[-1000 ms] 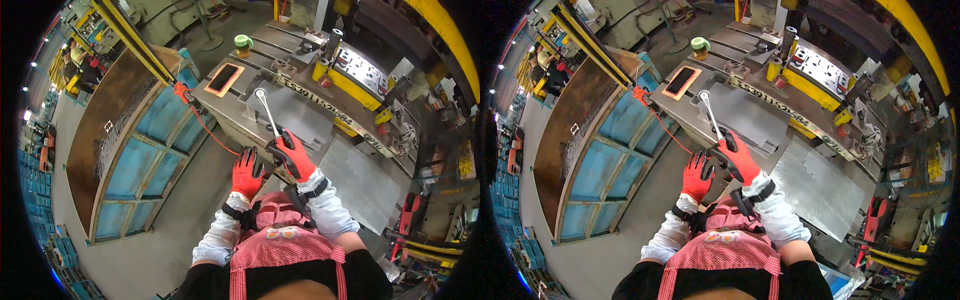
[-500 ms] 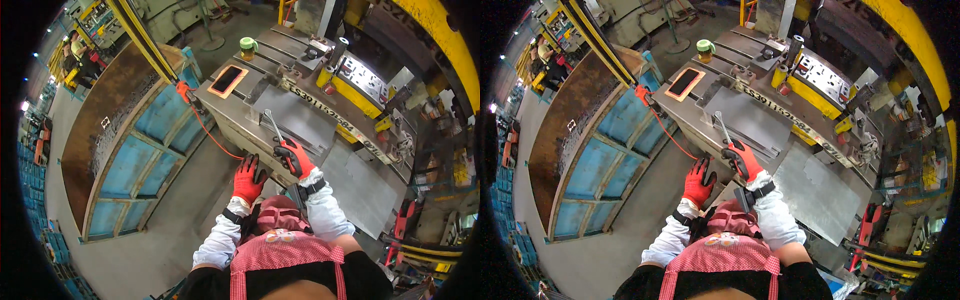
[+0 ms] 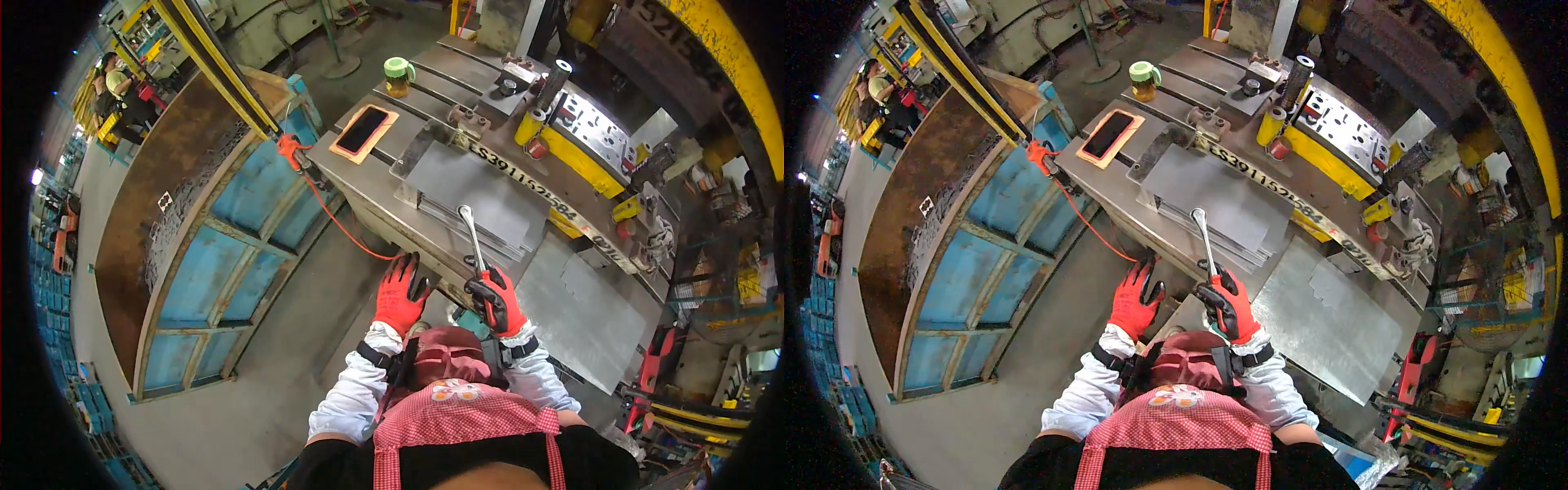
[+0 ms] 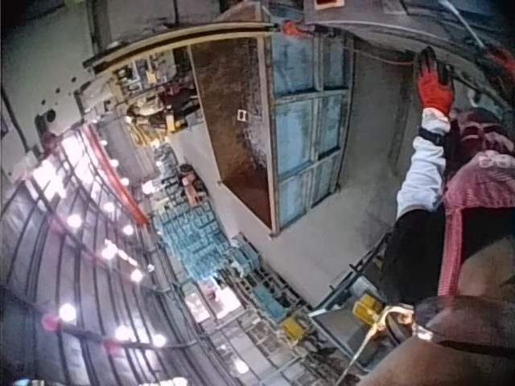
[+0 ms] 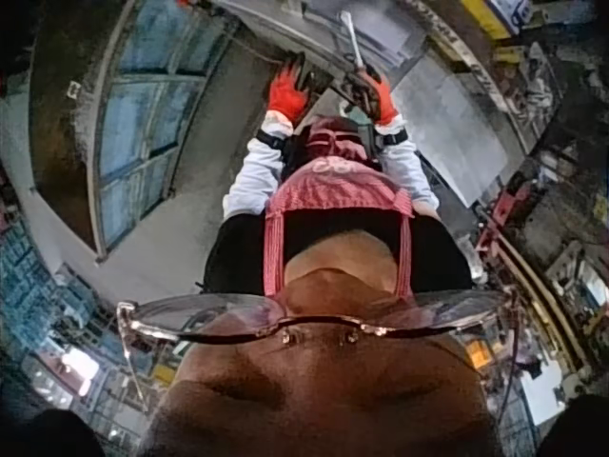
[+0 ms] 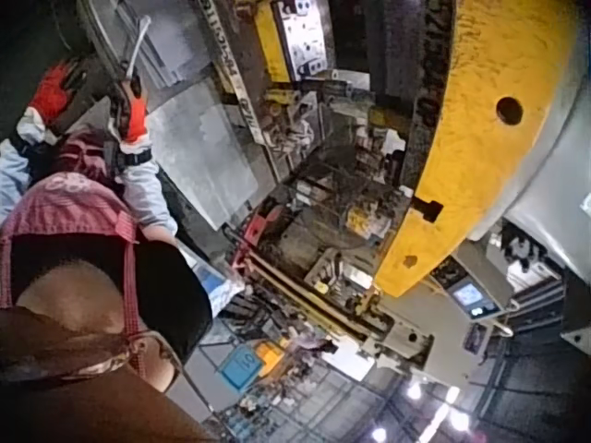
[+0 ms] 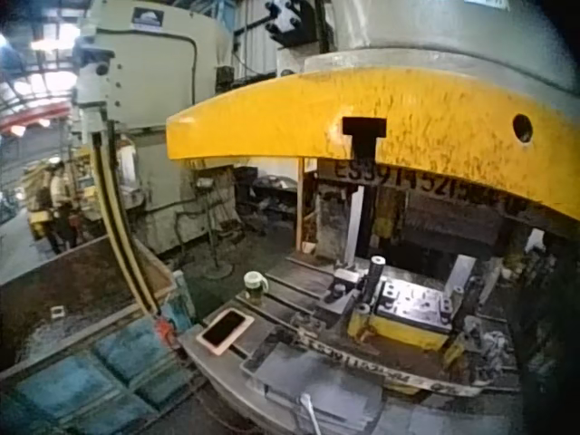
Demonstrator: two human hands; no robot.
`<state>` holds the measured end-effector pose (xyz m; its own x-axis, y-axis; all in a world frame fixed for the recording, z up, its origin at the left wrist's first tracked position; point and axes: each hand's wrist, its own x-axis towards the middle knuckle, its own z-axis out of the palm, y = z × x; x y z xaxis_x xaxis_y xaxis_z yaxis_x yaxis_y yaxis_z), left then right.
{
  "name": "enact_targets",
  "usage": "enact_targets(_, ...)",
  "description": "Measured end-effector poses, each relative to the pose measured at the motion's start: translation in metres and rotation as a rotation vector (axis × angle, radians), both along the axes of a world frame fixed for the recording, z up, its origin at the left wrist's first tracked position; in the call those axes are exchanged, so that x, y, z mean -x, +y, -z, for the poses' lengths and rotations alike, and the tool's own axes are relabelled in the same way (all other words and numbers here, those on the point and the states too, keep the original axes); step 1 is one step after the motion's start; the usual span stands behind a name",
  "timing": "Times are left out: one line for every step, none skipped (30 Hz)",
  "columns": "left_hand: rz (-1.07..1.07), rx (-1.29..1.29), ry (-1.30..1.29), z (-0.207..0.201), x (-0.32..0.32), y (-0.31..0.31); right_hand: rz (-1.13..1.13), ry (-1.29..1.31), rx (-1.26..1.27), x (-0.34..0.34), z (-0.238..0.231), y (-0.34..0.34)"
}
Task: Operating a metal stamping press to process sheet metal components.
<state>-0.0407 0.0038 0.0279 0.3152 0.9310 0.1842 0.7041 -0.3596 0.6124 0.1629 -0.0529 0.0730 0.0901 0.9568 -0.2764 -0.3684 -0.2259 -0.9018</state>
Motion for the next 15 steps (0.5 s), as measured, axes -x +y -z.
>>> enact_targets(-0.001, 0.0, -0.006, 0.0, -0.001, 0.001, 0.019, 0.046, 0.0, -0.001, 0.001, -0.002)
enact_targets(-0.008, -0.005, -0.009, 0.002, -0.001, 0.003, 0.019, -0.035, -0.097, 0.002, -0.03, 0.005)
enact_targets(-0.007, -0.004, -0.013, 0.004, -0.002, 0.004, 0.079, 0.016, -0.143, -0.003, -0.032, 0.004)
enact_targets(-0.008, -0.002, -0.017, 0.005, -0.004, 0.005, 0.089, -0.031, -0.158, -0.009, -0.04, 0.007)
enact_targets(-0.001, 0.001, -0.01, 0.007, -0.005, 0.004, 0.101, -0.076, -0.175, -0.012, -0.059, 0.014)
enact_targets(0.006, -0.004, -0.006, 0.007, -0.007, 0.006, 0.063, -0.105, -0.161, -0.016, -0.069, 0.023)
enact_targets(0.012, -0.008, -0.003, 0.009, -0.008, 0.005, 0.023, -0.133, -0.147, -0.019, -0.075, 0.029)
enact_targets(0.026, 0.065, -0.062, 0.01, -0.011, 0.006, 0.02, -0.071, -0.139, -0.016, -0.079, 0.033)
enact_targets(0.037, 0.089, -0.06, 0.01, -0.015, 0.008, 0.048, -0.035, -0.086, -0.017, -0.06, 0.037)
enact_targets(0.047, 0.113, -0.059, 0.01, -0.019, 0.008, 0.053, 0.049, -0.065, -0.012, -0.04, 0.045)
enact_targets(0.055, 0.14, -0.056, 0.012, -0.022, 0.008, 0.056, 0.136, -0.042, -0.003, -0.022, 0.056)
enact_targets(0.071, 0.118, -0.036, 0.014, -0.024, 0.008, -0.028, 0.036, -0.069, 0.004, -0.007, 0.066)
enact_targets(0.084, 0.096, -0.013, 0.017, -0.024, 0.006, -0.115, -0.062, -0.098, 0.014, 0.0, 0.076)
enact_targets(0.1, 0.075, 0.013, 0.017, -0.024, 0.005, -0.121, -0.169, -0.17, 0.019, 0.011, 0.084)
enact_targets(0.102, 0.061, -0.002, 0.014, -0.025, 0.002, -0.114, -0.282, -0.241, 0.023, 0.021, 0.092)
